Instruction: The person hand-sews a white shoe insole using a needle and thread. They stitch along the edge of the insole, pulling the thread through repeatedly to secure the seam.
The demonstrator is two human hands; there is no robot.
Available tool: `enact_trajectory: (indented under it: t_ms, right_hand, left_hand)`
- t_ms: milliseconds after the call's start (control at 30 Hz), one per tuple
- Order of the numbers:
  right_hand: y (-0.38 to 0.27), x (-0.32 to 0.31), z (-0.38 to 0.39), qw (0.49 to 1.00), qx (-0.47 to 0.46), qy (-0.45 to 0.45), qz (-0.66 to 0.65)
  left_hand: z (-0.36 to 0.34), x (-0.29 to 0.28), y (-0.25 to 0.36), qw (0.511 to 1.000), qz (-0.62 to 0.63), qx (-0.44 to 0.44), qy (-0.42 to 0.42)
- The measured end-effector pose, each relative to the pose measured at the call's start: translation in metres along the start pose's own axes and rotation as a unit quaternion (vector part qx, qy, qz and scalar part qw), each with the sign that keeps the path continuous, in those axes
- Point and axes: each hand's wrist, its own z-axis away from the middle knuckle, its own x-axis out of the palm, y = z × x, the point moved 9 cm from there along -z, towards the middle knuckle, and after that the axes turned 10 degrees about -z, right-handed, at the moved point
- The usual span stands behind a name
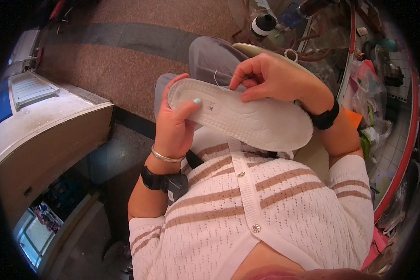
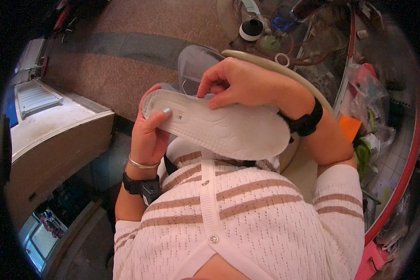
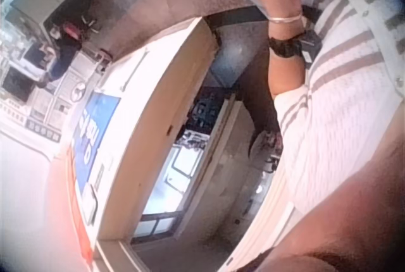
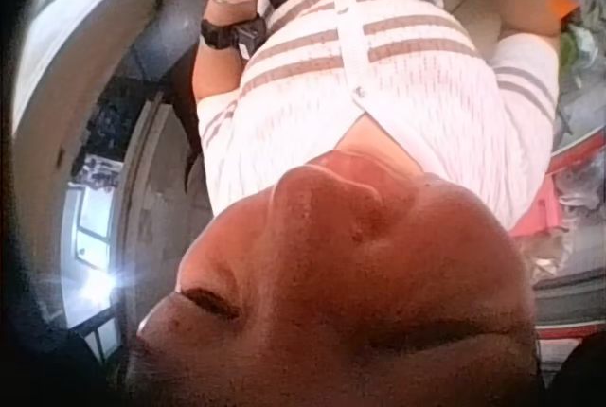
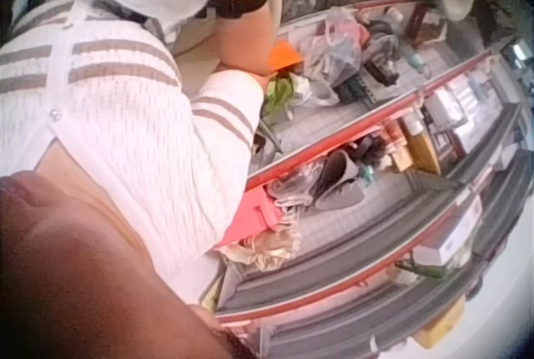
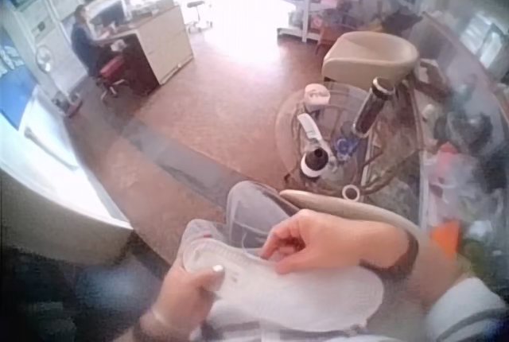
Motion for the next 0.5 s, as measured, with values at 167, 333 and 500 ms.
enact_trajectory:
  t_ms: [167, 333, 500]
  right_hand:
    - [0.009, 0.016, 0.008, 0.996, 0.022, -0.09, 0.017]
    - [0.007, 0.025, 0.01, 0.997, -0.017, -0.045, 0.066]
    - [0.014, 0.034, 0.008, 0.998, -0.044, 0.02, -0.041]
  left_hand:
    - [0.009, -0.007, -0.005, 0.988, -0.139, -0.001, -0.064]
    - [0.014, -0.006, -0.007, 0.978, -0.189, 0.028, -0.089]
    - [0.015, -0.003, -0.003, 0.973, -0.2, 0.059, -0.099]
